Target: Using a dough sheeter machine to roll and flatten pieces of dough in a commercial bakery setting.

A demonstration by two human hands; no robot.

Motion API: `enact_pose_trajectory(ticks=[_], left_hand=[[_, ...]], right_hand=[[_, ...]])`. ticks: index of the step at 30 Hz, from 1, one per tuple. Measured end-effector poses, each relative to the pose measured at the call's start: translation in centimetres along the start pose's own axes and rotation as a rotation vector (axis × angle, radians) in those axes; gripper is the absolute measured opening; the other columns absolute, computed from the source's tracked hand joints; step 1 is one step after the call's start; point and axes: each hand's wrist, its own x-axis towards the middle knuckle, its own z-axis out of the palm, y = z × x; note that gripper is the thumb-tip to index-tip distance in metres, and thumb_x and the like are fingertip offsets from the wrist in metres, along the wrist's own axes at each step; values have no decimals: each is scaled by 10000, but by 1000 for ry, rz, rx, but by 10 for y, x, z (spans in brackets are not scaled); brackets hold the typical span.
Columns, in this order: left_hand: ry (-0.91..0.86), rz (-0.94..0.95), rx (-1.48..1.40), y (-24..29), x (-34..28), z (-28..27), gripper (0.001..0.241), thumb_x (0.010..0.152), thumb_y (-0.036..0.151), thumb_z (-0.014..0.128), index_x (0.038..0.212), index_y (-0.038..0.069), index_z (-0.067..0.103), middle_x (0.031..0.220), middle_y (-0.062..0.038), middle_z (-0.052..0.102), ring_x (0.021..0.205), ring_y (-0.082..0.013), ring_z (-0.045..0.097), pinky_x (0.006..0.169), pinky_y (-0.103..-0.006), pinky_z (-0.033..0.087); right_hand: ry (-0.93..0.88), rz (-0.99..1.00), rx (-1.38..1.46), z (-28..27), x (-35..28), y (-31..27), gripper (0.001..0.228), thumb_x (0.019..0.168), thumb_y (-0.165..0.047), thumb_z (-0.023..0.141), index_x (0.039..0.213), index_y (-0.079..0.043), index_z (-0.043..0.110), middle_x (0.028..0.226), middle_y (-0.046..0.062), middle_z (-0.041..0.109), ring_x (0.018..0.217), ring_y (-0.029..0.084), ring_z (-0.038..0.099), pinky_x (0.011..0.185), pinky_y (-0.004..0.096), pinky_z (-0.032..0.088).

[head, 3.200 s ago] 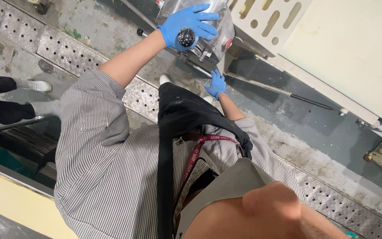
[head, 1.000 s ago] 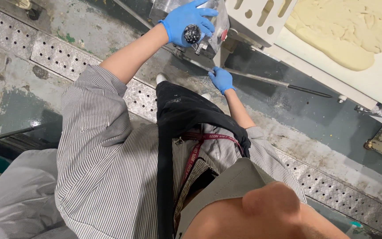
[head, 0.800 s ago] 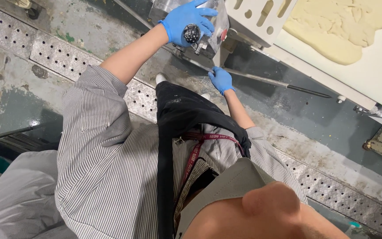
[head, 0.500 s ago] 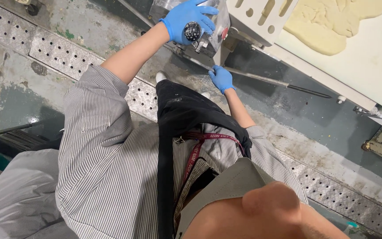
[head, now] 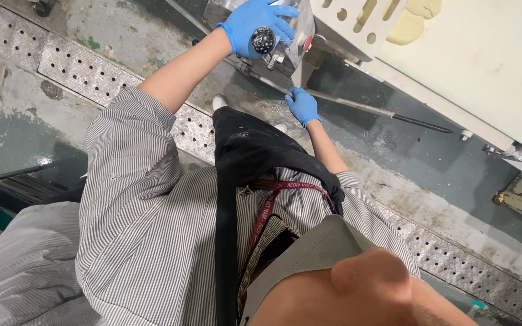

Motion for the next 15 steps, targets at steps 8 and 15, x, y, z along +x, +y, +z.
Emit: enact_pose_trajectory(ticks=[8, 15], left_hand=[[70, 11, 84, 9, 3, -13, 354, 666, 139, 796, 994, 272, 813, 1444, -33, 672, 1216, -258, 604, 929, -397, 532], [45, 70, 96, 2, 1, -4, 338, 677, 151, 791, 993, 269, 802, 1355, 23, 712, 1281, -204, 619, 989, -391, 531]], right_hand=[[3, -3, 9, -1, 0, 0, 398, 961, -397, 658, 1202, -82, 681, 1093, 195, 715, 973, 398, 689, 840, 499, 540], [28, -29, 0, 4, -1, 4, 389, 966, -395, 659, 1199, -85, 684, 1092, 202, 706, 970, 404, 686, 834, 503, 538]])
